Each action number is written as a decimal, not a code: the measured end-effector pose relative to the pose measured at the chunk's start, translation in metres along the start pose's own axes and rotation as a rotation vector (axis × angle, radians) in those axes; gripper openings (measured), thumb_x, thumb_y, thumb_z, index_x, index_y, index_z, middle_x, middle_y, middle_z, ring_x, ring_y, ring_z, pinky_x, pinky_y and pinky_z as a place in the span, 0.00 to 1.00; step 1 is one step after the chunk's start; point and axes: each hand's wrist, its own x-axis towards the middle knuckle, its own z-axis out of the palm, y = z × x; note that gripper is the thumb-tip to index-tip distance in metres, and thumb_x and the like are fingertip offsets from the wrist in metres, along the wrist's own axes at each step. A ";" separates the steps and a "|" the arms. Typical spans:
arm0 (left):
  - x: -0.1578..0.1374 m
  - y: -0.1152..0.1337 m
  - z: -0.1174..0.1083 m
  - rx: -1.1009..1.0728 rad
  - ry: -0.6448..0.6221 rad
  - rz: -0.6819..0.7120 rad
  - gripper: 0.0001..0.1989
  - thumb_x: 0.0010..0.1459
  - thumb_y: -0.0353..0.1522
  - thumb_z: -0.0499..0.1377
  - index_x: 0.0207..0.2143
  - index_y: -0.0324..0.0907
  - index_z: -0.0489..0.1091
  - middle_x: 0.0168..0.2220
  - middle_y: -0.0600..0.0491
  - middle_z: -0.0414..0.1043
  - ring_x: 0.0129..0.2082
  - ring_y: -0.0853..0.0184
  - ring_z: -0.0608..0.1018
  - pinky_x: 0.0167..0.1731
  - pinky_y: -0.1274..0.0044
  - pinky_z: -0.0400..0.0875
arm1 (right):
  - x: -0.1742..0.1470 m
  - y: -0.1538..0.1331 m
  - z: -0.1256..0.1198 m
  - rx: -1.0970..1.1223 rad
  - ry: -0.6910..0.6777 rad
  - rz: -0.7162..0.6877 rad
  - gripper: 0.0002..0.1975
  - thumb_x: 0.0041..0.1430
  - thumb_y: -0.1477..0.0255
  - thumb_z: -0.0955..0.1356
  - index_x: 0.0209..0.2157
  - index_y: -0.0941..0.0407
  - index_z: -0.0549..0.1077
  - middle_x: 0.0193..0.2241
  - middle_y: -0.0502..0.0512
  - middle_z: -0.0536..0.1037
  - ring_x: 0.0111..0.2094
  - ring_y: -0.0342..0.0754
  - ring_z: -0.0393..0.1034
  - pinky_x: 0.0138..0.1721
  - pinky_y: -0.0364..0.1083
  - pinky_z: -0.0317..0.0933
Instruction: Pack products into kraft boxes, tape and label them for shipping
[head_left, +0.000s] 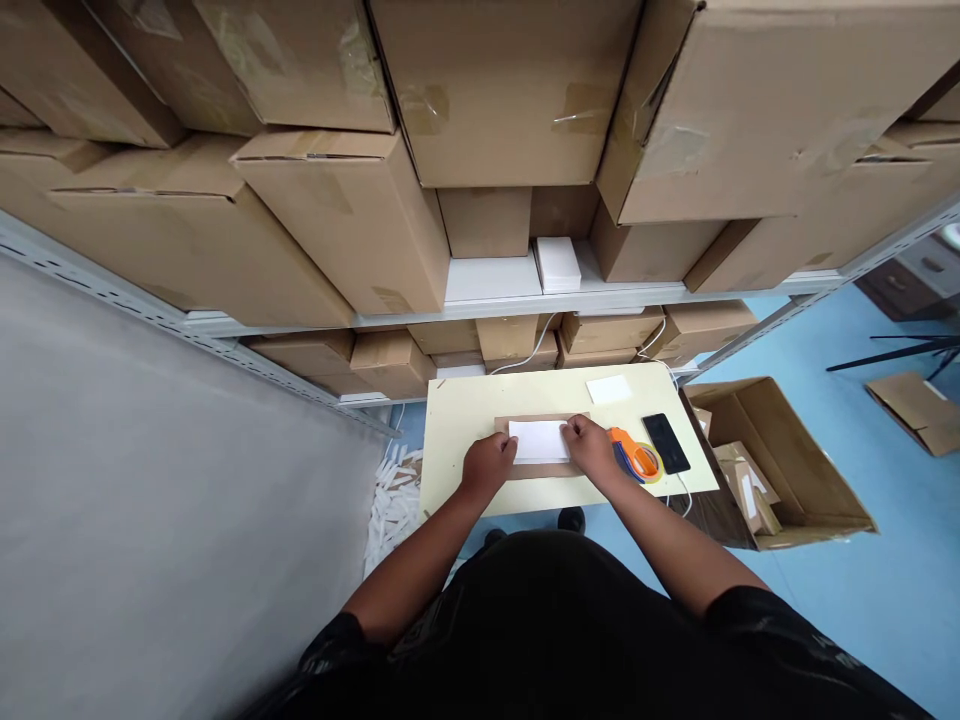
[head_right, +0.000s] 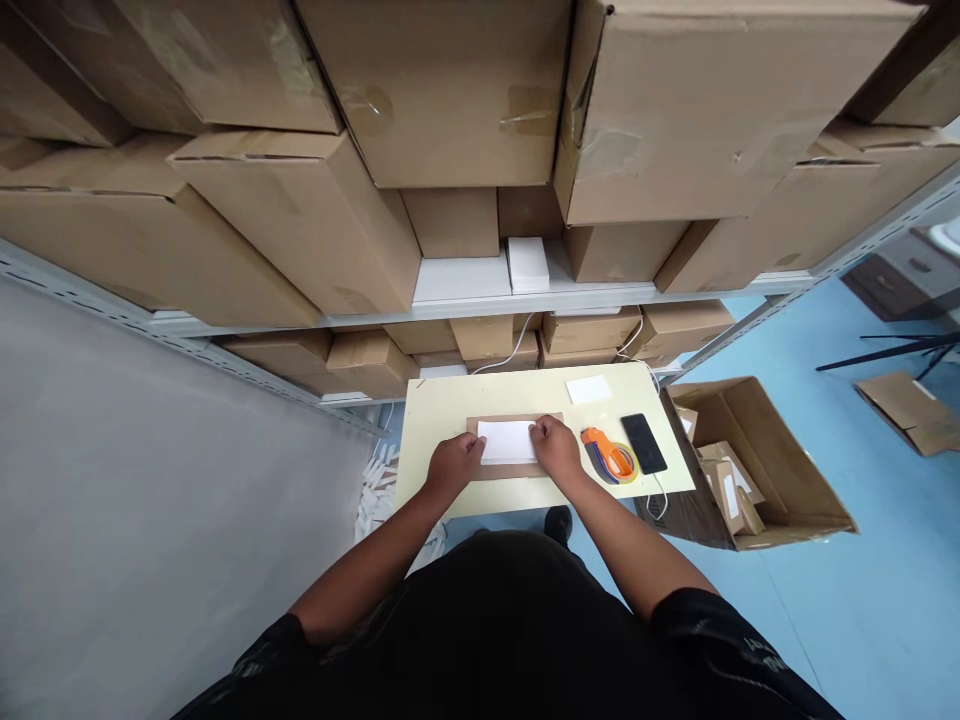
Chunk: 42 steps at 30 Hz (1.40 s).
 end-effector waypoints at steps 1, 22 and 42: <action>0.002 0.000 0.002 0.117 -0.002 0.023 0.19 0.67 0.43 0.55 0.27 0.44 0.75 0.28 0.47 0.78 0.33 0.56 0.80 0.35 0.72 0.64 | 0.002 0.002 0.003 -0.112 -0.010 -0.025 0.14 0.66 0.63 0.65 0.27 0.52 0.70 0.25 0.50 0.73 0.28 0.49 0.66 0.31 0.46 0.54; 0.018 -0.036 0.028 0.367 0.007 0.525 0.18 0.69 0.30 0.54 0.58 0.43 0.75 0.64 0.43 0.70 0.68 0.50 0.66 0.67 0.57 0.58 | -0.010 0.045 0.019 -0.520 -0.022 -0.475 0.14 0.71 0.65 0.64 0.47 0.53 0.80 0.54 0.63 0.77 0.57 0.61 0.64 0.61 0.60 0.53; 0.012 0.004 -0.024 -0.422 -0.111 0.024 0.28 0.68 0.48 0.54 0.66 0.48 0.63 0.64 0.47 0.71 0.64 0.53 0.73 0.62 0.65 0.65 | -0.052 0.030 -0.028 0.330 0.229 0.218 0.28 0.64 0.46 0.63 0.50 0.52 0.78 0.45 0.57 0.82 0.46 0.58 0.75 0.49 0.52 0.66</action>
